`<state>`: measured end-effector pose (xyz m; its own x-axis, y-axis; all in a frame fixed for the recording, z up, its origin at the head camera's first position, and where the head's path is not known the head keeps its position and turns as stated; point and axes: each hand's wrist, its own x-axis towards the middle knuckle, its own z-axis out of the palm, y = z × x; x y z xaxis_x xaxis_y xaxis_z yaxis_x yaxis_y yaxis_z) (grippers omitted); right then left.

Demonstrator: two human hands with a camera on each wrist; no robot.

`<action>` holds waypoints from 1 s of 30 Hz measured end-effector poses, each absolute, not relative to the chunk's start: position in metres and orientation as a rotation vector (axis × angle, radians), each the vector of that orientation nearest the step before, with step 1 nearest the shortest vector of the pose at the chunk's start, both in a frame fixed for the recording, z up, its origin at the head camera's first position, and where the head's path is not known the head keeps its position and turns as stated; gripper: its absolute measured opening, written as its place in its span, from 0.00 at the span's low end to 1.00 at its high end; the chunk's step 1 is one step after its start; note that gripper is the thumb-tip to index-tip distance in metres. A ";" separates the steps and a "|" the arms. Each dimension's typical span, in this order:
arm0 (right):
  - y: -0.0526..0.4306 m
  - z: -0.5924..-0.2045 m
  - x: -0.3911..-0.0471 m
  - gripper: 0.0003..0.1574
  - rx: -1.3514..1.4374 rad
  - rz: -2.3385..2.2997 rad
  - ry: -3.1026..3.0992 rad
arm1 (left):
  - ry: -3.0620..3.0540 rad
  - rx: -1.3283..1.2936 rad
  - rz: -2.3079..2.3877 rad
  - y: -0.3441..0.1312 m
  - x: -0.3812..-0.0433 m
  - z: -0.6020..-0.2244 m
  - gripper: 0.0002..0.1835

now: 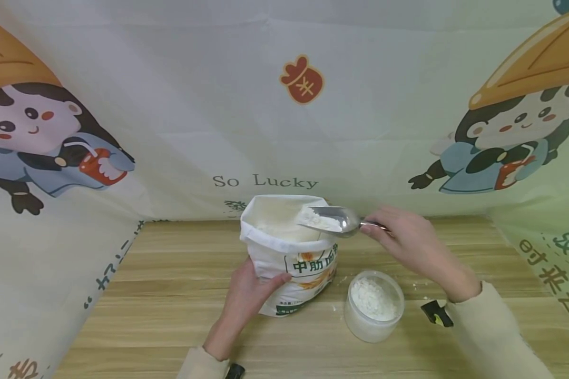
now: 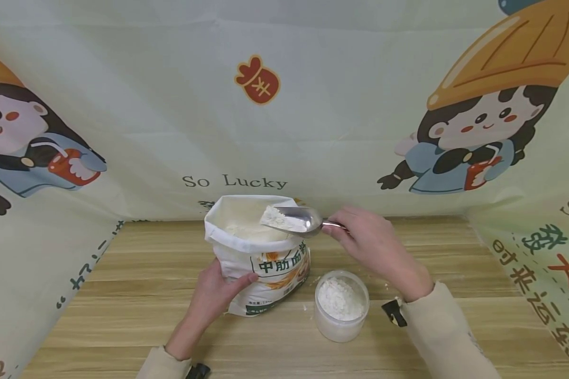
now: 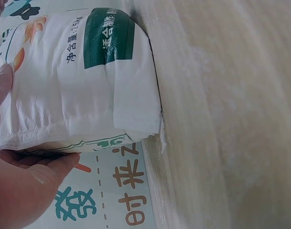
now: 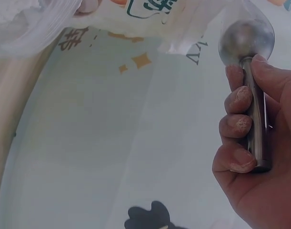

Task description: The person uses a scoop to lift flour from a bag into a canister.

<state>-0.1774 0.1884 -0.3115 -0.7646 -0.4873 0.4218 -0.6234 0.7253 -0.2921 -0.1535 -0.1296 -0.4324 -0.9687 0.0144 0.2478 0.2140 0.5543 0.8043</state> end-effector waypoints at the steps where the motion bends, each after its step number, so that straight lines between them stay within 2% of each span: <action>1: 0.191 -0.311 -0.176 0.08 0.863 0.607 -2.613 | -2.576 -0.192 -1.378 -0.129 -0.153 -0.432 0.31; 30: 0.240 -0.324 -0.152 0.03 0.788 0.595 -2.530 | -2.566 -0.205 -1.373 -0.130 -0.154 -0.433 0.32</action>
<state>-0.1520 0.2398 -0.3239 -0.7499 -0.4261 0.5060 -0.6069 0.7475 -0.2700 -0.1535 -0.1299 -0.4327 -0.9652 0.0172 0.2611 0.2268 0.5528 0.8018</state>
